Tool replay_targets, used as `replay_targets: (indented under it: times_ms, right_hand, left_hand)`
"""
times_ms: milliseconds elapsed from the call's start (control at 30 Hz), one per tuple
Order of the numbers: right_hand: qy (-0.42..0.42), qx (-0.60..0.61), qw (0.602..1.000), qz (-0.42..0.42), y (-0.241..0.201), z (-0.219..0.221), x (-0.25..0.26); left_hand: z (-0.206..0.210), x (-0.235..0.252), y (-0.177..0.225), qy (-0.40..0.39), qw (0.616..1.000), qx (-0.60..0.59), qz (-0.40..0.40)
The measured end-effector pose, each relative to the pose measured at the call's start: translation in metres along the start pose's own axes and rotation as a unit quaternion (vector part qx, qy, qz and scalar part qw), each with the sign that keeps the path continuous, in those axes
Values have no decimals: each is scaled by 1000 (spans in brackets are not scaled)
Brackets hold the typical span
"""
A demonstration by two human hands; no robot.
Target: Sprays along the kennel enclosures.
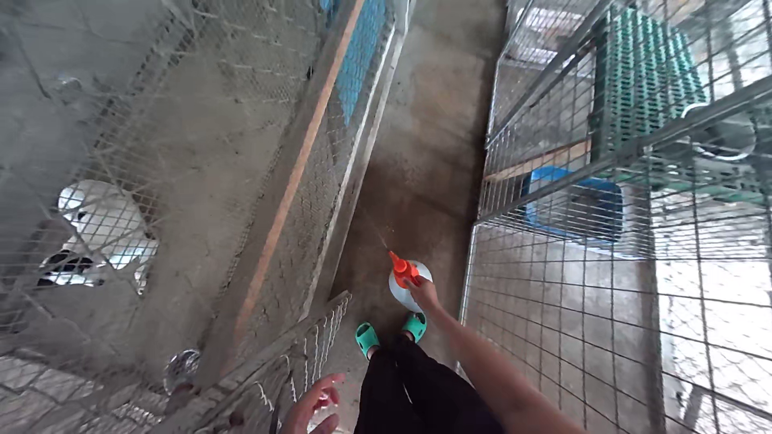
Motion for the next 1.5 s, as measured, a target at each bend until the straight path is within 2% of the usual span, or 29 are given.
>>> replay_targets:
  times_ms: [167, 367, 700, 1033, 1367, 1500]
  right_hand:
    - [-26, -79, 997, 7, 6, 8, -3]
    - [-62, -133, 989, 25, 38, 15, -1]
    - [-34, -91, 995, 37, 60, 13, -12]
    - [-113, -246, 963, 9, 73, 68, -35]
    - [-109, -232, 966, 40, 96, 92, -45]
    - [-141, -277, 950, 31, 108, 113, -58]
  left_hand:
    - [2, -3, -4, 19, 1000, -3, -22]
    - [4, 1, -6, 65, 998, -23, -7]
    - [6, 1, -9, 32, 999, -3, 1]
    - [-1, -1, -8, -12, 998, 55, 14]
    - [-10, 3, -9, -75, 993, 92, 25]
    - [-16, 5, -11, -89, 990, 98, 43]
Point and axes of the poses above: each hand's wrist, its own x-axis towards the middle knuckle, its own z-axis out of the palm, y = z × x, the point moved 7 cm from there along x, towards the middle knuckle, and after that the axes turned 15 degrees about z, right-handed, at the moved point
